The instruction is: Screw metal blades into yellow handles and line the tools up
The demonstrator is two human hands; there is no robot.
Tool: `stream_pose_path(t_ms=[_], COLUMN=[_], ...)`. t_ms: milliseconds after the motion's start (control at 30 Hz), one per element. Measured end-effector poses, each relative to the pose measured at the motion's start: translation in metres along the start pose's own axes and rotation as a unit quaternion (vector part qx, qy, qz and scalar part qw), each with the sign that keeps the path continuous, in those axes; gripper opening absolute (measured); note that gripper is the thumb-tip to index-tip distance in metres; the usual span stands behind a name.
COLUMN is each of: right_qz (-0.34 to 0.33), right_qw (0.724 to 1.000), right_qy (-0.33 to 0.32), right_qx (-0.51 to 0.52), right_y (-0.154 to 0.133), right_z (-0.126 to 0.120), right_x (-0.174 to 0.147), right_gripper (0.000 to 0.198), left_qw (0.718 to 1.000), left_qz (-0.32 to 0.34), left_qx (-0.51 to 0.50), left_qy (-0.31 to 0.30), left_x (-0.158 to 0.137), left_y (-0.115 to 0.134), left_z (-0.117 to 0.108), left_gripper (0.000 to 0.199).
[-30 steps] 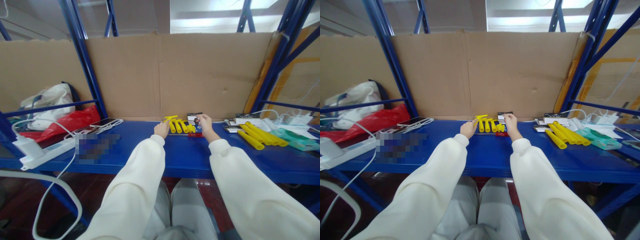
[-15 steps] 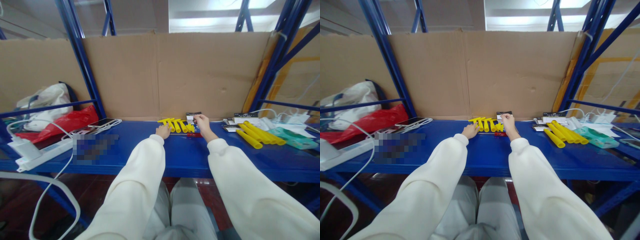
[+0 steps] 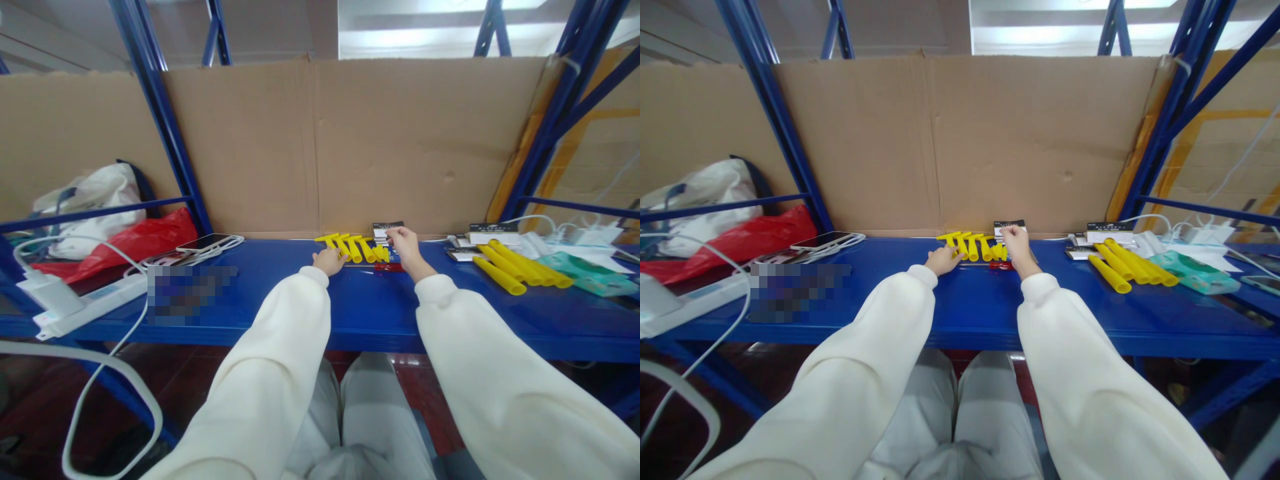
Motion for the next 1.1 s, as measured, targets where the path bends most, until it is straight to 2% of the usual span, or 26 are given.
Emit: stream_pose_path(t_ms=[167, 367, 633, 800, 1100], right_qz=[-0.001, -0.004, 0.009, 0.002, -0.007], right_qw=[1.000, 1.000, 1.000, 1.000, 1.000], right_qy=[-0.003, -0.008, 0.002, 0.000, 0.002], right_qx=[-0.005, -0.004, 0.009, 0.004, 0.015], right_y=[0.000, -0.001, -0.003, -0.003, -0.001], right_z=[0.001, 0.002, 0.001, 0.002, 0.002], right_x=[0.000, -0.001, -0.004, -0.003, -0.001], right_gripper=[0.012, 0.012, 0.007, 0.009, 0.011], left_qw=[1.000, 0.998, 0.999, 0.998, 0.994], left_qz=[-0.022, -0.045, 0.014, 0.006, 0.031], left_qx=[-0.014, -0.036, -0.038, -0.058, -0.108], left_qy=[0.006, 0.014, 0.003, 0.006, 0.016], left_x=[0.003, 0.006, 0.005, 0.008, 0.017], left_y=[-0.006, -0.013, 0.003, -0.001, -0.006], left_z=[-0.002, -0.001, 0.006, 0.006, 0.007], left_gripper=[0.042, 0.045, 0.048, 0.044, 0.038])
Point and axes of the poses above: each hand's wrist, its own x-axis towards the middle knuckle, its own z-axis out of the palm, y = z × x, the point moved 9 cm from there along x, towards the middle knuckle, and after that the axes turned 6 degrees about y, right-handed, at the moved point
